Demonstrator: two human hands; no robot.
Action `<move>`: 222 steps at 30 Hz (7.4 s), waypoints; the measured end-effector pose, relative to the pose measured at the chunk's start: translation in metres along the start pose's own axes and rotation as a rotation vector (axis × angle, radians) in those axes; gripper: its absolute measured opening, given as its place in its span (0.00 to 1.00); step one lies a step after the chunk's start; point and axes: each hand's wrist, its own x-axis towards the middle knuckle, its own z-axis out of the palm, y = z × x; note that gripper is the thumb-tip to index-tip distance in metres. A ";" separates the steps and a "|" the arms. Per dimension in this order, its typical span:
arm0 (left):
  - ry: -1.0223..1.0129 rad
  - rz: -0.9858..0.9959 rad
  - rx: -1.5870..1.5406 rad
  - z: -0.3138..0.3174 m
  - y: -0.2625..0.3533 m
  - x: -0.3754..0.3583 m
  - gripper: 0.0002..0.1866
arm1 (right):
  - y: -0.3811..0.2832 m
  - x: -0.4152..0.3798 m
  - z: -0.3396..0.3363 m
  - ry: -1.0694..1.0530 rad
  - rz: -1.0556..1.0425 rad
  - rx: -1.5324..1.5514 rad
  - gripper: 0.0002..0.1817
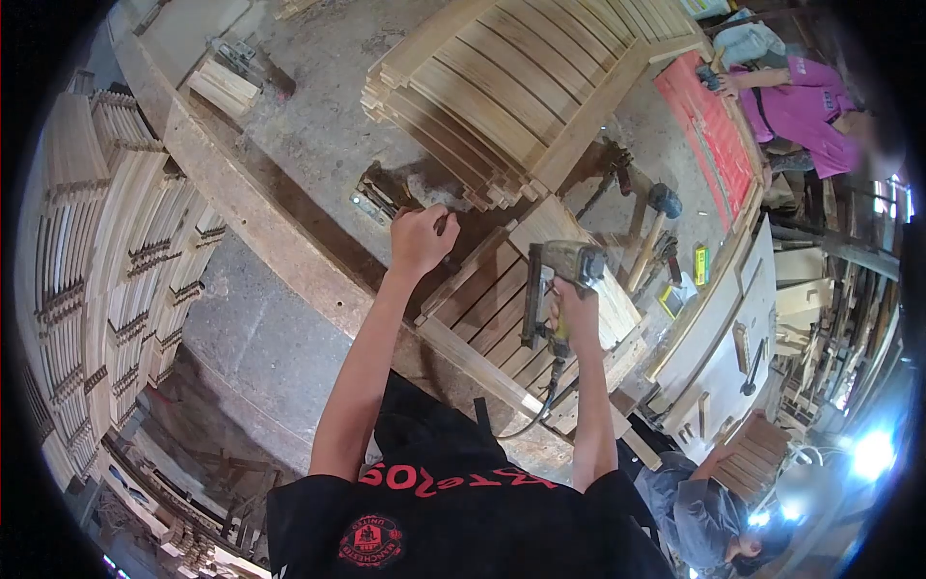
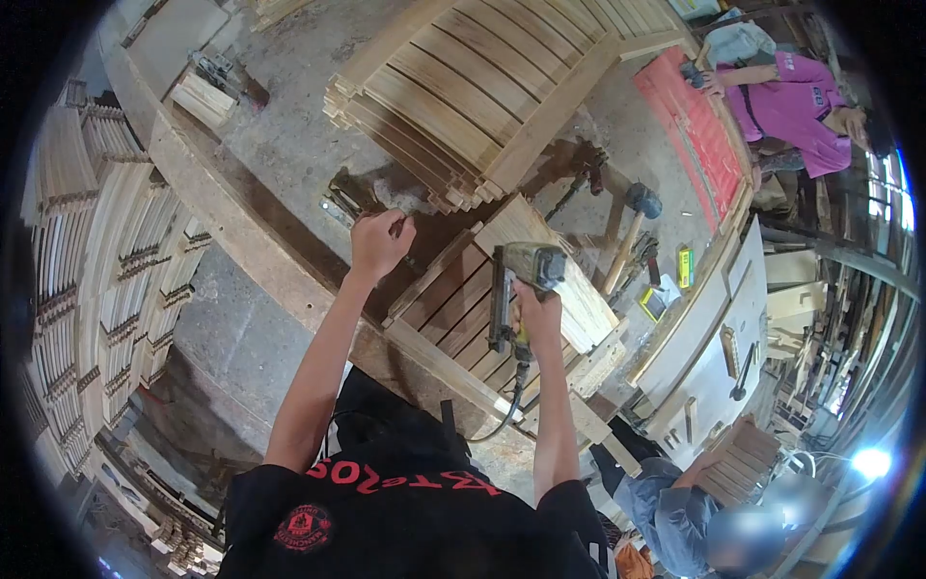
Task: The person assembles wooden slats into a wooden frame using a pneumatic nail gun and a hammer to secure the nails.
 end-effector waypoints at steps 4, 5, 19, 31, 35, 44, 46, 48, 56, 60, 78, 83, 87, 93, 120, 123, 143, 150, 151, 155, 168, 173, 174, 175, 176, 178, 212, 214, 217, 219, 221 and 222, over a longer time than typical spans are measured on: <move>0.000 -0.010 -0.014 -0.003 0.002 0.001 0.10 | -0.007 0.012 0.017 -0.047 -0.025 -0.101 0.12; 0.002 -0.006 -0.008 -0.002 0.001 0.001 0.10 | -0.005 0.013 0.016 -0.056 -0.026 -0.130 0.12; -0.298 0.072 0.069 -0.013 -0.005 0.010 0.12 | 0.097 -0.113 0.065 -0.396 -0.347 -0.889 0.31; -0.117 -0.015 0.002 -0.003 0.001 0.007 0.13 | 0.110 -0.150 0.041 -0.328 -0.151 -0.983 0.33; -0.117 -0.037 0.006 -0.001 -0.002 0.009 0.13 | 0.120 -0.155 0.019 -0.330 -0.085 -1.004 0.32; -0.128 -0.030 0.014 0.002 -0.010 0.009 0.13 | 0.127 -0.155 0.018 -0.284 -0.104 -0.918 0.32; -0.160 -0.062 0.005 0.001 -0.005 0.008 0.14 | 0.122 -0.156 0.016 -0.284 -0.097 -0.908 0.33; -0.170 -0.091 -0.061 -0.001 0.000 0.006 0.14 | 0.123 -0.156 0.014 -0.284 -0.121 -0.905 0.34; -0.160 -0.113 -0.053 0.006 -0.021 0.009 0.15 | 0.172 -0.183 -0.042 -0.292 -0.012 -0.988 0.39; -0.177 -0.119 -0.007 0.005 -0.024 0.010 0.15 | 0.187 -0.192 -0.071 -0.284 0.088 -1.018 0.39; -0.119 -0.130 -0.150 0.007 -0.014 0.009 0.15 | 0.212 -0.210 -0.105 -0.158 0.019 -0.964 0.37; -0.144 -0.178 -0.103 0.003 -0.008 0.007 0.16 | 0.239 -0.220 -0.135 -0.060 -0.003 -0.943 0.33; -0.117 -0.168 -0.104 0.005 -0.005 0.006 0.16 | 0.248 -0.223 -0.145 0.063 -0.120 -0.905 0.28; -0.152 -0.172 -0.062 0.002 -0.008 0.006 0.15 | 0.256 -0.224 -0.149 0.080 -0.080 -0.888 0.24; -0.440 -0.039 0.190 -0.009 0.001 0.021 0.15 | 0.112 -0.109 -0.132 0.265 0.135 0.236 0.14; -0.424 -0.045 0.207 -0.008 0.000 0.018 0.15 | 0.115 -0.080 -0.134 0.263 0.112 0.242 0.14; -0.364 -0.082 0.158 -0.007 0.000 0.015 0.14 | 0.064 -0.014 -0.043 -0.055 0.057 0.284 0.15; -0.336 -0.100 0.150 -0.007 0.001 0.014 0.14 | 0.058 -0.025 -0.053 0.008 0.065 0.267 0.14; -0.345 -0.120 0.150 -0.008 0.002 0.015 0.13 | 0.062 -0.024 -0.056 0.010 0.077 0.265 0.15; -0.335 -0.136 0.160 -0.006 0.001 0.016 0.12 | 0.065 -0.024 -0.057 0.003 0.085 0.277 0.16; -0.299 -0.066 0.141 -0.006 -0.003 0.015 0.13 | 0.075 -0.049 -0.066 0.072 0.098 0.335 0.13; -0.255 -0.114 0.055 -0.005 0.000 0.013 0.12 | 0.111 -0.094 -0.100 0.247 0.109 0.286 0.15; -0.218 -0.122 -0.003 -0.003 -0.001 0.012 0.11 | 0.126 -0.102 -0.110 0.278 0.124 0.276 0.15; -0.184 -0.129 -0.061 -0.001 -0.004 0.011 0.11 | 0.141 -0.110 -0.120 0.331 0.143 0.312 0.15; -0.156 -0.135 -0.119 0.000 -0.006 0.009 0.10 | 0.158 -0.119 -0.130 0.388 0.167 0.349 0.15; -0.105 -0.104 -0.087 0.002 -0.006 0.007 0.10 | 0.181 -0.133 -0.148 0.474 0.178 0.413 0.15; -0.607 0.189 -0.976 0.160 0.423 0.148 0.22 | -0.115 0.034 -0.331 0.893 -0.854 0.732 0.33; -0.568 0.305 -0.622 0.129 0.406 0.107 0.19 | -0.059 0.038 -0.291 0.986 -0.778 0.388 0.25; -0.561 0.266 -0.262 0.105 0.295 0.039 0.14 | 0.077 0.061 -0.200 0.893 -0.415 -0.360 0.26; -0.386 0.273 0.081 0.091 0.167 -0.009 0.14 | 0.154 0.050 -0.126 0.620 -0.312 -0.614 0.46; -0.357 -0.025 0.281 0.059 0.070 -0.063 0.19 | 0.163 0.031 -0.112 0.530 -0.374 -0.594 0.48; -0.315 -0.048 0.415 0.057 0.016 -0.090 0.20 | 0.165 0.031 -0.108 0.579 -0.405 -0.610 0.47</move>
